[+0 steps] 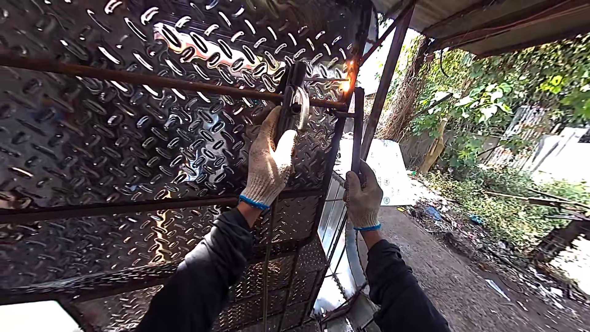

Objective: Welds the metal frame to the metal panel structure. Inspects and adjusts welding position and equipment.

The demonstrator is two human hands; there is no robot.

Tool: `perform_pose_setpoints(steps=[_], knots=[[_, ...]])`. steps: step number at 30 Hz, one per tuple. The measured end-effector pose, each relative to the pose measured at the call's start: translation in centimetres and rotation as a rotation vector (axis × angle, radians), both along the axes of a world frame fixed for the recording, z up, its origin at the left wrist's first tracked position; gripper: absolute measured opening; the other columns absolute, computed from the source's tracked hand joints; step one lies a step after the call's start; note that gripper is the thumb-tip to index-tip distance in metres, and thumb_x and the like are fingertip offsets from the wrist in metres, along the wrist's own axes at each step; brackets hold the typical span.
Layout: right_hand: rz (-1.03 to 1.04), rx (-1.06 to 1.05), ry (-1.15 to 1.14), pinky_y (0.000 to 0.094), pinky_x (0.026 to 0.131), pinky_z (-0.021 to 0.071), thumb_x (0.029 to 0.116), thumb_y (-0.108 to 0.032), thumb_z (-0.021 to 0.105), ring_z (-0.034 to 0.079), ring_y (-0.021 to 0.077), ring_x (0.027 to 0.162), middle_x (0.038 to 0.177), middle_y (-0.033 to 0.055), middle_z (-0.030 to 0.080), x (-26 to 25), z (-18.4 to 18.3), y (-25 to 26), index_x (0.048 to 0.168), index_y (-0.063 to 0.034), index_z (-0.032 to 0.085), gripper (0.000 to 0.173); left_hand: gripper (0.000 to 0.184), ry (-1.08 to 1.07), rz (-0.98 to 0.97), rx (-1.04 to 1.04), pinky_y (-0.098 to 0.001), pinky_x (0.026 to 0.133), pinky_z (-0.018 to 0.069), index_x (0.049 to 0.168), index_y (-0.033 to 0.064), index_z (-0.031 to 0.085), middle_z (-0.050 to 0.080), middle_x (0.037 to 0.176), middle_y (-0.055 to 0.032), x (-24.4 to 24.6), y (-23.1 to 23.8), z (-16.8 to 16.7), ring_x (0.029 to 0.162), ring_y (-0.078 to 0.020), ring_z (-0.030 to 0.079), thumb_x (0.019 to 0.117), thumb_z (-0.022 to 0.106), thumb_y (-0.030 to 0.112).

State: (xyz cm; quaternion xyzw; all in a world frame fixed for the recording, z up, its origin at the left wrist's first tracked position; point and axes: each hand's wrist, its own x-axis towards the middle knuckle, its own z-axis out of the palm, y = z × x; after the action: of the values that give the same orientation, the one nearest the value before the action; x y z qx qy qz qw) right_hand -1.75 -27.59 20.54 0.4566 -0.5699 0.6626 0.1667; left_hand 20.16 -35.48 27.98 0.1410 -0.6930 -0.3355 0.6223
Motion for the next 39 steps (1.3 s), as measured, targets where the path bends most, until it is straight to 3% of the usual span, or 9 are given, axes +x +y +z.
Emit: perform_pose_setpoints(steps=[2, 11, 18, 32, 39], knots=[[-0.003, -0.005, -0.001, 0.0368, 0.051, 0.0562, 0.1011, -0.03, 0.06, 0.062, 0.0142, 0.055, 0.078, 0.0039, 0.068, -0.1, 0.0, -0.1, 0.138, -0.0035, 0.06, 0.045, 0.058, 0.004, 0.004, -0.048, -0.0339, 0.039, 0.0505, 0.161, 0.0324, 0.032, 0.065, 0.088, -0.008, 0.9, -0.1, -0.3, 0.049, -0.0179, 0.055, 0.1073, 0.053, 0.026], [-0.045, -0.017, 0.037, 0.0366, 0.053, 0.0566, 0.0963, -0.023, 0.064, 0.062, 0.0136, 0.056, 0.079, 0.0052, 0.068, -0.2, -0.4, 0.0, 0.137, -0.0038, 0.061, 0.045, 0.056, 0.033, -0.024, -0.016, -0.0338, 0.038, 0.0512, 0.161, 0.0279, 0.035, 0.065, 0.086, -0.0079, 2.6, -0.7, -1.5, 0.051, -0.0192, 0.058, 0.1074, 0.05, 0.027], [0.03, 0.063, -0.104, 0.0377, 0.051, 0.0583, 0.0973, -0.027, 0.065, 0.063, 0.0155, 0.055, 0.083, 0.0058, 0.07, 1.0, -1.8, 1.1, 0.135, -0.0052, 0.062, 0.044, 0.056, -0.021, -0.002, 0.02, -0.0328, 0.038, 0.0501, 0.16, 0.031, 0.035, 0.066, 0.085, -0.0078, 3.4, -0.2, -2.1, 0.049, -0.0184, 0.057, 0.1075, 0.051, 0.028], [0.038, -0.011, -0.115, 0.0354, 0.05, 0.0573, 0.097, -0.027, 0.067, 0.063, 0.0133, 0.056, 0.08, 0.0023, 0.07, 0.1, -3.1, -0.3, 0.136, -0.006, 0.063, 0.045, 0.055, -0.081, -0.018, -0.011, -0.033, 0.038, 0.0506, 0.159, 0.0306, 0.036, 0.066, 0.085, -0.0067, 1.0, -0.9, -1.5, 0.05, -0.0178, 0.058, 0.1067, 0.053, 0.027], [0.041, -0.014, -0.115, 0.0343, 0.051, 0.0575, 0.0968, -0.025, 0.067, 0.064, 0.0126, 0.057, 0.082, 0.0032, 0.07, 0.3, -3.0, -0.3, 0.136, -0.0045, 0.062, 0.045, 0.055, -0.135, 0.095, -0.059, -0.0344, 0.04, 0.0529, 0.159, 0.0294, 0.037, 0.068, 0.089, -0.0076, 0.8, -0.6, -1.2, 0.049, -0.0173, 0.059, 0.1066, 0.054, 0.027]])
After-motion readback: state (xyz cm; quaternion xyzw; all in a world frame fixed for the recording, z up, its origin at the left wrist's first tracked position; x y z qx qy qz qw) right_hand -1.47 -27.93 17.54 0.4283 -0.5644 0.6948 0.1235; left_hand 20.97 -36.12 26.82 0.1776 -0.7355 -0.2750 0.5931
